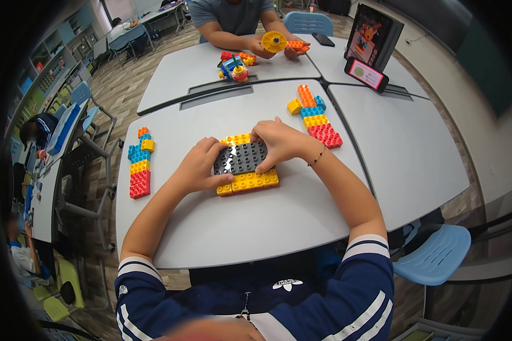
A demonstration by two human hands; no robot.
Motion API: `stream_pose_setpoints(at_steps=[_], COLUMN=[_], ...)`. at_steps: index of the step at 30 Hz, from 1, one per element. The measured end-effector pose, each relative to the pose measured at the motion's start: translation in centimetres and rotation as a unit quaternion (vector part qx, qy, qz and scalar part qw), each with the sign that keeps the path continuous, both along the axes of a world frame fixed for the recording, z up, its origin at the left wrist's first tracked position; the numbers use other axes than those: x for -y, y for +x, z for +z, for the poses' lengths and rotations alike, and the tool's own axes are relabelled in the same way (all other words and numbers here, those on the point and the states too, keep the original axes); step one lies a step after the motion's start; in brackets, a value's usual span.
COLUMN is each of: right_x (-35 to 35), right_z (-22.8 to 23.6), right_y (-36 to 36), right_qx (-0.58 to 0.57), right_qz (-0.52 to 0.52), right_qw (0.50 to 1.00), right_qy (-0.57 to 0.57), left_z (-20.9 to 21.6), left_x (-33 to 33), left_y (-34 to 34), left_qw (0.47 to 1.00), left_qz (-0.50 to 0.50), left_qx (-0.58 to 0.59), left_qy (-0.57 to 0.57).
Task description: The person disassembles a colorful Lego structure with gears, then reassembles it by stacking and connecting various Lego bricks on a table. The person handles Lego bricks and gears, building a multi-colored structure.
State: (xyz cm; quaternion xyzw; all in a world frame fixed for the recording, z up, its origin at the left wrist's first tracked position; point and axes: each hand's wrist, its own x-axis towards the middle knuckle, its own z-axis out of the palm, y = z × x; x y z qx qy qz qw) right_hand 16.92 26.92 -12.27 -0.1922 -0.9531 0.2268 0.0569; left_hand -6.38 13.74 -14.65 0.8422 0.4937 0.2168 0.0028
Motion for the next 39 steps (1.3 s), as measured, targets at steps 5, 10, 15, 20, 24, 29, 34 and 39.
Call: stream_pose_setpoints(at_steps=[5, 10, 15, 20, 24, 29, 34, 39], right_x=[0.0, 0.0, 1.0, 2.8, 3.0, 2.7, 2.6, 2.8], right_z=[0.0, 0.0, 0.1, -0.8, -1.6, -2.3, -2.3, -1.9], right_y=[0.0, -0.1, 0.1, -0.4, -0.6, -0.9, -0.8, -0.7], right_qx=[0.002, 0.006, -0.004, -0.063, -0.11, -0.142, -0.149, -0.175], right_qz=[-0.005, -0.002, -0.01, 0.011, 0.02, 0.044, 0.043, 0.047], right_qw=[1.0, 1.0, 0.999, 0.98, 0.983, 0.964, 0.966, 0.959], right_qy=[-0.002, -0.003, 0.04, 0.186, 0.147, 0.221, 0.209, 0.216], left_z=[-0.4, -0.1, -0.2, -0.2, 0.1, 0.1, -0.1, -0.1], left_x=[-0.1, 0.0, 0.2, 0.2, 0.2, 0.1, 0.0, -0.1], left_y=[0.2, 0.3, 0.5, 0.2, -0.1, -0.1, -0.2, -0.5], left_qw=[1.0, 0.998, 0.999, 0.998, 0.997, 0.997, 0.996, 0.992], left_qz=[0.01, 0.017, 0.015, 0.034, 0.033, 0.027, 0.028, 0.024], left_qx=[-0.022, -0.058, -0.017, 0.027, 0.029, 0.027, 0.051, 0.102], left_qy=[0.005, -0.01, 0.028, -0.054, -0.064, -0.062, -0.063, -0.073])
